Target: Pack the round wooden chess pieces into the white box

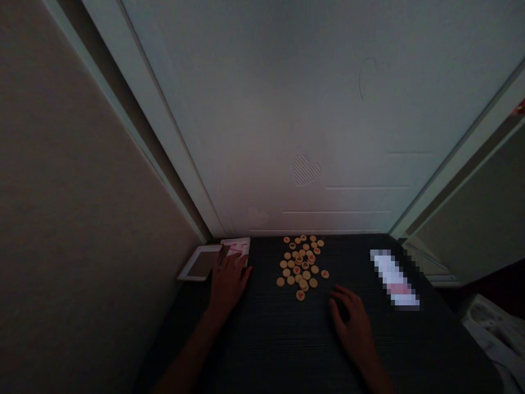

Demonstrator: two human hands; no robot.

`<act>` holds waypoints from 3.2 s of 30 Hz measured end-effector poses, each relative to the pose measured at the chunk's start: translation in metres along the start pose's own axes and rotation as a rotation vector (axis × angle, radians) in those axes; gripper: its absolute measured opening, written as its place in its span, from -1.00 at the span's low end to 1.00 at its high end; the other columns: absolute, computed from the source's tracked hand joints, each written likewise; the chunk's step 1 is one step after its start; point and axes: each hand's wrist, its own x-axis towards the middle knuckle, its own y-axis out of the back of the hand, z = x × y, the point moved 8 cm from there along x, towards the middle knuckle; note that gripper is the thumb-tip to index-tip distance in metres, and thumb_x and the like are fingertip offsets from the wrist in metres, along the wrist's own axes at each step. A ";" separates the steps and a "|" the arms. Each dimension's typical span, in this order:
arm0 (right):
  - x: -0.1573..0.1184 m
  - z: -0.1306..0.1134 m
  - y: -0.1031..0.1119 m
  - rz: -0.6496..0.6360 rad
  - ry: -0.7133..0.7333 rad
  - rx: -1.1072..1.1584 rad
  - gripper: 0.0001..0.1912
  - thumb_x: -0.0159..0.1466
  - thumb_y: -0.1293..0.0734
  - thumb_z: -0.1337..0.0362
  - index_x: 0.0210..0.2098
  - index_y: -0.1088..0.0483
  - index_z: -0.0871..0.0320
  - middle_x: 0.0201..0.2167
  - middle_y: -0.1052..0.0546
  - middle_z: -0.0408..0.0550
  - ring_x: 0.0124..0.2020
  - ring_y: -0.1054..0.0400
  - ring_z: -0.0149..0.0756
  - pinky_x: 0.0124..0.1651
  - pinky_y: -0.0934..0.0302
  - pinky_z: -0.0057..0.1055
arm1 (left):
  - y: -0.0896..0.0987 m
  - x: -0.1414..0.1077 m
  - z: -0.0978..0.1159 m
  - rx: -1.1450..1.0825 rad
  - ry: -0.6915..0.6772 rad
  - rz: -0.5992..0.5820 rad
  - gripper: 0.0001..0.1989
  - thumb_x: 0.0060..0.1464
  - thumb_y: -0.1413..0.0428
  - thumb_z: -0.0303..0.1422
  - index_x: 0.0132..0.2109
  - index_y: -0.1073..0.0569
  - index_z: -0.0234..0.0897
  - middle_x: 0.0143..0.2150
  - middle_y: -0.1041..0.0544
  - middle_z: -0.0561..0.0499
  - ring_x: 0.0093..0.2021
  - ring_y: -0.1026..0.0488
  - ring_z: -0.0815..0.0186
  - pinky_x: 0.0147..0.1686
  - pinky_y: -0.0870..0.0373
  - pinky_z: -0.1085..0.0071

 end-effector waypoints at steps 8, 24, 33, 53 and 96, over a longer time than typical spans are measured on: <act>0.000 0.005 0.000 -0.014 -0.040 0.014 -0.73 0.39 -0.29 0.08 -0.05 -0.52 0.06 0.06 -0.53 0.09 0.10 -0.40 -0.03 0.18 -0.30 0.04 | 0.003 -0.050 -0.098 -0.028 0.353 -0.041 -0.54 0.30 0.04 -0.16 0.16 -0.41 -0.38 0.07 -0.54 -0.28 0.07 -0.49 -0.08 0.11 -0.40 0.03; -0.001 0.003 0.002 0.002 -0.035 0.029 -0.69 0.41 -0.27 0.04 -0.07 -0.54 0.06 -0.03 -0.59 0.09 0.03 -0.47 -0.04 0.12 -0.36 0.00 | -0.013 0.001 -0.038 -0.068 0.167 -0.020 -0.67 0.34 0.07 -0.28 0.05 -0.52 -0.27 -0.08 -0.62 -0.21 -0.03 -0.54 -0.04 0.01 -0.45 0.05; -0.001 0.004 0.003 0.011 -0.071 0.067 -0.70 0.40 -0.27 0.05 -0.06 -0.52 0.07 -0.05 -0.60 0.08 -0.02 -0.50 -0.05 0.08 -0.40 -0.02 | 0.016 -0.021 0.032 -0.354 0.099 0.064 -0.75 0.31 -0.07 -0.28 0.10 -0.45 -0.13 0.14 -0.49 -0.14 0.17 -0.43 0.00 0.20 -0.38 -0.01; 0.071 0.013 -0.029 -0.126 0.111 0.044 -0.77 0.36 -0.31 0.08 -0.14 -0.53 0.04 -0.16 -0.60 0.00 -0.09 -0.49 -0.09 0.02 -0.40 -0.07 | -0.024 0.001 0.131 -0.674 -0.266 -0.266 -0.54 0.08 -0.37 -0.34 0.11 -0.48 0.00 0.23 -0.47 -0.02 0.26 -0.36 0.06 0.26 -0.33 -0.01; 0.050 -0.057 -0.066 -0.311 0.400 -0.024 -0.78 0.38 -0.29 0.36 -0.02 -0.47 0.02 0.01 -0.55 0.04 0.01 -0.47 -0.11 0.04 -0.42 -0.08 | -0.049 -0.009 0.078 -0.767 0.043 -0.257 -0.76 0.11 -0.32 -0.37 -0.08 -0.50 -0.09 -0.05 -0.53 0.02 0.00 -0.48 0.15 0.07 -0.41 0.13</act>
